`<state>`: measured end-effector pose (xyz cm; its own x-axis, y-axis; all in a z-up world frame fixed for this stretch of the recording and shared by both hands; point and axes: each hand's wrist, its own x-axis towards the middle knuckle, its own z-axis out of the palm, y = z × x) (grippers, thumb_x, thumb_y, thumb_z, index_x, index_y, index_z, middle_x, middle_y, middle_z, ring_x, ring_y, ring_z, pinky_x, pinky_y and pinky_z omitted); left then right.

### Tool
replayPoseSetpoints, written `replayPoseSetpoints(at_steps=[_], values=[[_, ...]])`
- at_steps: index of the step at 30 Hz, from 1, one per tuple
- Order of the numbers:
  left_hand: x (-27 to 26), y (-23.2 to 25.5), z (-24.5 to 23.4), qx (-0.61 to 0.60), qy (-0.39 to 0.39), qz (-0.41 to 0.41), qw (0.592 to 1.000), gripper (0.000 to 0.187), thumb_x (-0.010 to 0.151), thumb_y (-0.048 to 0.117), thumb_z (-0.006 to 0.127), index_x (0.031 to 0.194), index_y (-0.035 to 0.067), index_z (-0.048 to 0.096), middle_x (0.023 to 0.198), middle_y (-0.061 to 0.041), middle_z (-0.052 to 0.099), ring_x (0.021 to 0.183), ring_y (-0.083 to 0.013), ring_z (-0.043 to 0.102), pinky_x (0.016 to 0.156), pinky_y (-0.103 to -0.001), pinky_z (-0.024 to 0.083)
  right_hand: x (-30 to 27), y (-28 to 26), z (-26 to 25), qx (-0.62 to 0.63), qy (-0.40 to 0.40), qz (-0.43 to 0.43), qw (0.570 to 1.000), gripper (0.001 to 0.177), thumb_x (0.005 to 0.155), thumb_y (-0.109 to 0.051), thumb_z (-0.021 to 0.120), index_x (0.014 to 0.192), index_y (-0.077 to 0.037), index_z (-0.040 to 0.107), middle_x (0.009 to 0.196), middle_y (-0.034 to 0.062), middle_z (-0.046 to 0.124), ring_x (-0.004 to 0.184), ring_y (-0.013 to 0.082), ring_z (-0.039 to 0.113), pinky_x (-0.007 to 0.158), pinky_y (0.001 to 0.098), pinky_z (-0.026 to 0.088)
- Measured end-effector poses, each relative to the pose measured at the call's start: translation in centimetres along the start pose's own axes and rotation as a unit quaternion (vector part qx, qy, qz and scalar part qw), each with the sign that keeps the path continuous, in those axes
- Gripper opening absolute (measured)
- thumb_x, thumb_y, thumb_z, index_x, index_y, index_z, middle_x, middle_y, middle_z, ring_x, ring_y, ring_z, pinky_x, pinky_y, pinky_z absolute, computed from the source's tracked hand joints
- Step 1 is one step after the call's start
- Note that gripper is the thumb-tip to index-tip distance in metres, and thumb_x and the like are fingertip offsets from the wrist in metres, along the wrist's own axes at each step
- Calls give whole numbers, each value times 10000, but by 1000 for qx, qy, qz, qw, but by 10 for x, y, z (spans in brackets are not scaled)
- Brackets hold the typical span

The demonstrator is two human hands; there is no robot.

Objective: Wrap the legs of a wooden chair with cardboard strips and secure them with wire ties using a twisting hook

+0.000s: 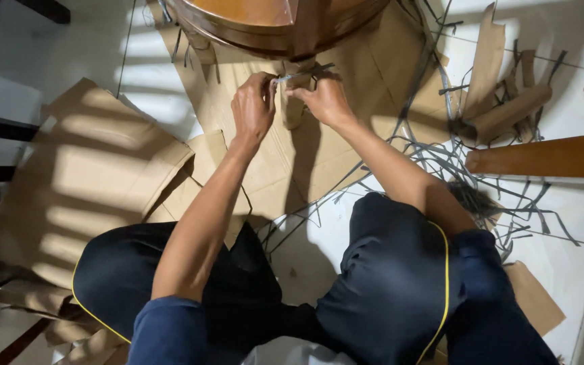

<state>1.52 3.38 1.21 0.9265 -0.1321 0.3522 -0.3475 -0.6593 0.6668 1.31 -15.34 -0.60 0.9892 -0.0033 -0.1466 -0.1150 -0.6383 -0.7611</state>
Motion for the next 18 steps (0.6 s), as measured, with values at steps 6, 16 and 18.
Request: replayPoseSetpoints(at_steps=[6, 16, 18], values=[[-32, 25, -8, -25, 45, -37, 998, 109, 987, 126, 573, 935, 54, 637, 829, -76, 651, 594, -228, 592, 571, -381, 500, -27, 8, -29, -104, 74, -105, 986, 104, 904, 37, 569, 835, 69, 641, 870, 209, 714, 733, 344, 671, 643, 459, 593], [-56, 20, -9, 20, -1, -24, 999, 62, 960, 27, 572, 933, 26, 629, 838, -99, 641, 526, -236, 556, 493, -414, 518, -47, -62, -102, -250, -174, -122, 945, 254, 984, 171, 514, 1163, 45, 644, 955, 203, 743, 539, 211, 647, 416, 281, 594], [-62, 17, -12, 15, -58, -54, 997, 64, 965, 60, 558, 989, 107, 595, 887, -76, 590, 686, -324, 631, 626, -497, 555, -56, -51, -91, -235, -173, -192, 937, 161, 993, 44, 511, 1108, 34, 623, 921, 266, 721, 687, 366, 664, 584, 454, 556]])
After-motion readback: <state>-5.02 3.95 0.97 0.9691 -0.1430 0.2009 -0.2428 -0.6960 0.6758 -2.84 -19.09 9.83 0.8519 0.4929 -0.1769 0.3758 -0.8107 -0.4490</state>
